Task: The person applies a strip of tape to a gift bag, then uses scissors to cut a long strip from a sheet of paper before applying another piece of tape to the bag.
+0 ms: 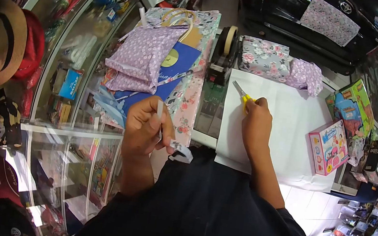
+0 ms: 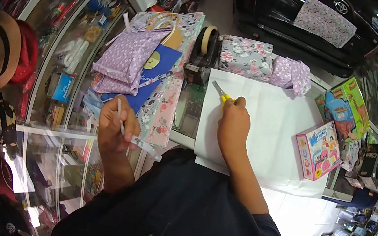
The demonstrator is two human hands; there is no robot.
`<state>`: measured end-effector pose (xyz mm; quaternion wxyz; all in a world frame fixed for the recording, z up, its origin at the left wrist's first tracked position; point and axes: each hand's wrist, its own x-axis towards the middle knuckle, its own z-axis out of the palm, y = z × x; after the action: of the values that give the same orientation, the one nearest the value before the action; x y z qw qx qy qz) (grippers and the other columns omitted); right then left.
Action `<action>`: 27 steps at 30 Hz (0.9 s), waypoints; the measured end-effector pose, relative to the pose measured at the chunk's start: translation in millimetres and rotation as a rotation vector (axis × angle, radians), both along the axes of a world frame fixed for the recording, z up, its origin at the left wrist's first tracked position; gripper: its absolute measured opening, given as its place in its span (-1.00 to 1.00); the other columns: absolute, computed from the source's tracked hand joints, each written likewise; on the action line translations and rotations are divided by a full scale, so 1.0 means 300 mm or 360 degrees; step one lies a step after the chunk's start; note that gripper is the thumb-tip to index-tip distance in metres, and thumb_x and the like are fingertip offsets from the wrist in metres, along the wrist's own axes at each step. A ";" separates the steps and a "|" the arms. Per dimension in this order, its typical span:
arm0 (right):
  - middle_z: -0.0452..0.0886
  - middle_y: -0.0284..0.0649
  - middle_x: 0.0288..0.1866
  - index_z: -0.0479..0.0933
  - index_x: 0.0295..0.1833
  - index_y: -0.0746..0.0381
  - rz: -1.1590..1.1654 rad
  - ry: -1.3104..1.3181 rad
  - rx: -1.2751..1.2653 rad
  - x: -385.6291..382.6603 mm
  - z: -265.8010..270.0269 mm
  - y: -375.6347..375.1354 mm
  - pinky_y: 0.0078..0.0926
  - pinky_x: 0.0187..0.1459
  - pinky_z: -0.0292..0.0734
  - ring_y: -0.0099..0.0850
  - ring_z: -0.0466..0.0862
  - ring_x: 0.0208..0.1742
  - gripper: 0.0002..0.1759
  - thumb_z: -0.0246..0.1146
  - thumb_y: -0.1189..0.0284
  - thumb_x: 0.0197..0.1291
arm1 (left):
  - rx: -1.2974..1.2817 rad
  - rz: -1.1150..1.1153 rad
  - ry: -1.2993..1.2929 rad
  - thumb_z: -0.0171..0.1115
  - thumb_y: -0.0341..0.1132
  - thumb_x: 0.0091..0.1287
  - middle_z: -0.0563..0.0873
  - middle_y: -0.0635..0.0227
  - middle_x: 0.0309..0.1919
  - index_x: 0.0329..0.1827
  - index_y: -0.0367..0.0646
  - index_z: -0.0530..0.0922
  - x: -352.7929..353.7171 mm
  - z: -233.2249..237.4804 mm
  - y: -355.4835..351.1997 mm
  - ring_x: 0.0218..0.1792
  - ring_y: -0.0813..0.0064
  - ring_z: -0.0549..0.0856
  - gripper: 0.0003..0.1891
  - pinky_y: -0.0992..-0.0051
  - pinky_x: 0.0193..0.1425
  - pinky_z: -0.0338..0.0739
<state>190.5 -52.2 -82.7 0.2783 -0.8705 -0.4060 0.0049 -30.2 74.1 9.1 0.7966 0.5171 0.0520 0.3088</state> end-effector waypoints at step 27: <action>0.64 -0.37 -0.44 0.69 -0.27 0.32 0.1070 0.1788 0.0275 -0.137 0.199 0.004 -0.58 -0.08 0.43 -0.63 0.56 -0.31 -0.86 0.43 0.46 0.18 | 0.0075 0.0164 0.0521 0.36 -0.53 0.29 0.78 -0.04 -0.26 0.11 -0.50 0.55 -0.224 -0.110 0.086 -0.26 0.28 0.82 -0.64 0.40 -0.25 0.77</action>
<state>149.4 -50.8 -22.9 0.5001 -0.5358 -0.4477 0.5123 -97.5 99.9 -23.9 0.7482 0.5757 0.2004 0.2620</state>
